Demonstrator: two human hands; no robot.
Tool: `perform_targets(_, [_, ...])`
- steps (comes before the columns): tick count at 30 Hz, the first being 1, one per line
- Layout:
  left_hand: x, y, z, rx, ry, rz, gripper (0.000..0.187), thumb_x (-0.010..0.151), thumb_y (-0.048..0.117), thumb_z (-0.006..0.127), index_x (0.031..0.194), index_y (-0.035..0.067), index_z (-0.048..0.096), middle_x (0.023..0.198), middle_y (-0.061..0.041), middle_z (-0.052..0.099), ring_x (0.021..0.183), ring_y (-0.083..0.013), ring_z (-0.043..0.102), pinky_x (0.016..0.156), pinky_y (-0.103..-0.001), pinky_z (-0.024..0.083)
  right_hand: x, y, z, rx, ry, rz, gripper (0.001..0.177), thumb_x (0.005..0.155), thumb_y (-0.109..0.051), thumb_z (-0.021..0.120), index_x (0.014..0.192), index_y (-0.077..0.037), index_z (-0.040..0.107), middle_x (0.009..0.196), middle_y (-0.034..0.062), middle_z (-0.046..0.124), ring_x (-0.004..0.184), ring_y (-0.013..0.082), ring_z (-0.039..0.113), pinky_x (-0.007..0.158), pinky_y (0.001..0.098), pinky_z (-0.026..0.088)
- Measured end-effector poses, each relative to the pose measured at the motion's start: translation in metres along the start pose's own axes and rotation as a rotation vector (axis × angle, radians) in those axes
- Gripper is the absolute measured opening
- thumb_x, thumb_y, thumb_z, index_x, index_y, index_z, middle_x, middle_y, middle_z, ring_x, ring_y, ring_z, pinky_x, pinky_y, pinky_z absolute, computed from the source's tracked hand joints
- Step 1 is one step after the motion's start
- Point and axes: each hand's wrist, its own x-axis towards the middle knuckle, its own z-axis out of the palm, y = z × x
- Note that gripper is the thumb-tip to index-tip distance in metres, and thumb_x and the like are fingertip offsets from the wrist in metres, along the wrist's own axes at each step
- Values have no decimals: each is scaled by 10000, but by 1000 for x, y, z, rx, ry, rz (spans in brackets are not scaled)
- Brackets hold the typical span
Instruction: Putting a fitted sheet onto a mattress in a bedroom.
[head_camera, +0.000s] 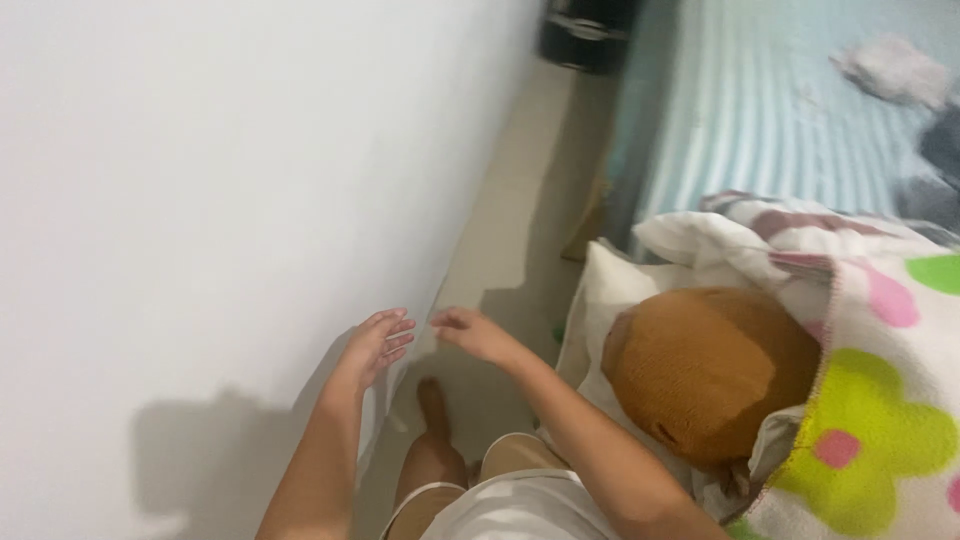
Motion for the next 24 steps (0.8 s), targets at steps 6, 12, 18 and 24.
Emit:
perform_targets(6, [89,93,67,157,-215,20,472,902,338,676,1314,126,587,1222,-55,698,1138,-210,646,987,-403,492,-44,-152,-84,128,185,-183,453,935,-345,632,1309,-89,630,1246,126,714,1158,252,686,1011,389,522])
perform_targets(12, [131,214,171,443,-360,9,333,1011,338,597,1280,141,602,1238,-19,697,1077,-174,626,993,-379,476,12,-159,-176,-55,506,-88,434,910,-349,647,1258,-96,701,1226,94,740,1142,253,691,981,397,513])
perform_targets(18, [226,251,232,441,-589,37,369,988,238,423,1247,144,668,1179,-7,713,1077,-171,664,967,-377,526,71,-133,-240,277,727,13,469,885,-361,669,1276,-103,679,1185,120,751,1114,243,712,962,371,528])
perform_targets(24, [266,273,306,621,-543,-75,359,1052,344,427,1290,143,606,1192,-7,690,1116,-208,660,993,-407,522,107,-62,-316,291,954,204,491,905,-404,674,1283,-91,683,1241,130,694,1154,235,658,958,359,504])
